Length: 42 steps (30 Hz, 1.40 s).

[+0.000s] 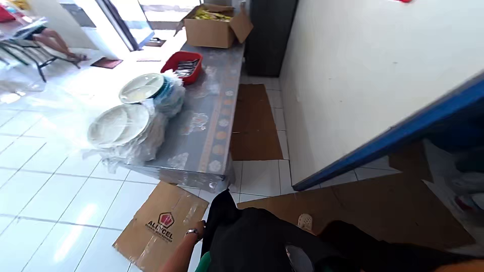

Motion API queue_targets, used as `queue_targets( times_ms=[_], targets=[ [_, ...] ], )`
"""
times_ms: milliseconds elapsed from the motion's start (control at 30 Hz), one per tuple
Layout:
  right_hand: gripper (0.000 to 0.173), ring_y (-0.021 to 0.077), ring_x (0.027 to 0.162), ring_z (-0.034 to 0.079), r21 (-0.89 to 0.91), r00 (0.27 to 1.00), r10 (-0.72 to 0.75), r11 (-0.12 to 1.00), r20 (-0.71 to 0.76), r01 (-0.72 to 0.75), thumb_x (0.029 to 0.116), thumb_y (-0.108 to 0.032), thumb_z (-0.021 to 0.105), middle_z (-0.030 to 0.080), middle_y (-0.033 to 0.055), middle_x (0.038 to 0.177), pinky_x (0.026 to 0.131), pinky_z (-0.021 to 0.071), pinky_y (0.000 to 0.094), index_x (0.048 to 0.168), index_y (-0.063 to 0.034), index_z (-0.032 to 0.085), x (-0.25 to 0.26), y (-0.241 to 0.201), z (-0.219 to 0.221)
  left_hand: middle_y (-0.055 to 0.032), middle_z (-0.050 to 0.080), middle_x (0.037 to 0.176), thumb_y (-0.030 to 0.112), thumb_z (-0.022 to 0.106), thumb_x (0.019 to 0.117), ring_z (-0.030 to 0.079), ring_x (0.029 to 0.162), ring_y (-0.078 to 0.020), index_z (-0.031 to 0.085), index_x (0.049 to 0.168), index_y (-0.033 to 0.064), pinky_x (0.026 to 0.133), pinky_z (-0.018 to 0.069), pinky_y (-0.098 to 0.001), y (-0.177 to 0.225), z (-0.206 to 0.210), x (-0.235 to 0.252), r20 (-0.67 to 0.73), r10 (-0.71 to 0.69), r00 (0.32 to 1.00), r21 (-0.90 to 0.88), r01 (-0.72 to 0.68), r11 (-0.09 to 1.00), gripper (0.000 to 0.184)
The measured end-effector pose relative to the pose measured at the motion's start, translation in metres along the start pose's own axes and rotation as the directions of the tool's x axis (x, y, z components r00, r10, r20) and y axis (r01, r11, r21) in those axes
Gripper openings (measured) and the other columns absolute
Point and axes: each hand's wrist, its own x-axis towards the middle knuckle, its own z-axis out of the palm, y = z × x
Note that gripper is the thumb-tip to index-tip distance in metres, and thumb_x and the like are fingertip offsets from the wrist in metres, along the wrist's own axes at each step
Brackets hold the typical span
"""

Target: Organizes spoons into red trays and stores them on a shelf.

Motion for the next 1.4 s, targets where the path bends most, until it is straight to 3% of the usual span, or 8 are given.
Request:
queue_targets(
  times_ms=[100, 200, 300, 633, 967, 1133, 1267, 1400],
  targets=[
    [0.058, 0.0325, 0.143, 0.046, 0.231, 0.980, 0.115, 0.961, 0.165, -0.152, 0.1139, -0.039, 0.031, 0.046, 0.0249, 0.155, 0.121, 0.0322, 0.0474, 0.151, 0.0039, 0.045, -0.058, -0.075, -0.032, -0.0314, 0.056, 0.142, 0.038, 0.054, 0.1073, 0.052, 0.137, -0.0440, 0.057, 0.137, -0.0092, 0.114, 0.0386, -0.0596, -0.057, 0.006, 0.031, 0.006, -0.203, 0.979, -0.115, 0.202, 0.973, 0.056],
    [0.062, 0.0275, 0.089, 0.071, 0.235, 0.865, -0.142, 0.971, 0.482, 0.028, 0.1081, -0.048, 0.047, 0.070, 0.0258, 0.105, 0.075, 0.0588, 0.0441, 0.125, 0.0109, 0.060, 0.046, -0.038, -0.090, -0.0307, 0.056, 0.142, 0.043, 0.054, 0.1060, 0.052, 0.137, -0.0427, 0.058, 0.135, -0.0096, 0.113, 0.0405, -0.0597, -0.071, 0.006, 0.035, 0.059, -0.322, 0.945, -0.150, 0.327, 0.933, 0.060],
    [0.043, 0.0223, 0.074, 0.066, 0.286, 0.993, 0.109, 0.951, 0.047, -0.118, 0.1105, -0.033, 0.049, 0.070, 0.0171, 0.091, 0.073, 0.0563, 0.0410, 0.122, 0.0071, 0.062, 0.056, -0.098, -0.108, -0.0297, 0.058, 0.141, 0.042, 0.053, 0.1066, 0.053, 0.136, -0.0424, 0.059, 0.134, -0.0088, 0.112, 0.0409, -0.0603, -0.042, -0.004, 0.048, 0.117, -0.295, 0.948, -0.162, 0.311, 0.937, 0.058],
    [0.045, 0.0370, 0.128, 0.062, -0.639, 0.961, -0.112, 0.727, 0.253, 0.253, 0.1042, -0.034, 0.060, 0.067, 0.0227, 0.132, 0.111, 0.0450, 0.0555, 0.137, -0.0033, 0.062, 0.215, -0.237, -0.249, -0.0354, 0.059, 0.134, 0.023, 0.047, 0.1091, 0.059, 0.126, -0.0481, 0.054, 0.136, -0.0131, 0.104, 0.0477, -0.0607, 0.116, -0.048, 0.159, 0.068, 0.212, 0.975, -0.292, -0.183, 0.939, 0.046],
    [0.037, 0.0423, 0.125, 0.062, -0.505, 0.982, -0.181, 0.843, 0.055, 0.183, 0.1068, -0.020, 0.056, 0.066, 0.0284, 0.129, 0.108, 0.0447, 0.0586, 0.133, 0.0046, 0.062, 0.282, -0.335, -0.377, -0.0336, 0.063, 0.127, 0.018, 0.050, 0.1092, 0.059, 0.124, -0.0482, 0.062, 0.128, -0.0108, 0.108, 0.0419, -0.0625, 0.276, -0.349, 0.074, -0.155, 0.066, 0.986, -0.199, -0.096, 0.975, 0.036],
    [0.037, 0.0407, 0.122, 0.064, -0.531, 0.972, -0.112, 0.822, 0.207, 0.207, 0.1046, -0.022, 0.061, 0.068, 0.0268, 0.127, 0.107, 0.0462, 0.0581, 0.132, 0.0027, 0.064, 0.318, -0.357, -0.376, -0.0281, 0.050, 0.149, 0.023, 0.061, 0.1047, 0.047, 0.141, -0.0442, 0.047, 0.149, -0.0028, 0.117, 0.0359, -0.0590, 0.278, -0.504, 0.128, -0.592, 0.009, 0.806, -0.273, -0.211, 0.939, 0.053],
    [0.042, 0.0265, 0.071, 0.072, -0.553, 0.797, -0.599, 0.639, 0.080, 0.535, 0.1021, -0.034, 0.057, 0.074, 0.0171, 0.081, 0.063, 0.0594, 0.0402, 0.090, 0.0021, 0.076, 0.304, -0.383, -0.399, -0.0297, 0.044, 0.154, 0.021, 0.070, 0.0983, 0.039, 0.146, -0.0471, 0.047, 0.149, -0.0055, 0.119, 0.0309, -0.0624, 0.246, -0.638, 0.186, -0.824, -0.014, 0.566, -0.202, -0.270, 0.941, 0.061],
    [0.036, 0.0452, 0.120, 0.064, -0.415, 0.991, -0.136, 0.901, 0.005, 0.126, 0.1062, -0.016, 0.056, 0.067, 0.0317, 0.125, 0.105, 0.0460, 0.0606, 0.130, 0.0093, 0.063, 0.286, -0.499, -0.448, -0.0345, 0.043, 0.152, 0.015, 0.073, 0.0942, 0.033, 0.147, -0.0519, 0.047, 0.146, -0.0113, 0.121, 0.0231, -0.0661, 0.187, -0.756, 0.219, -0.879, -0.201, 0.432, -0.262, -0.086, 0.961, 0.063]
  ],
)
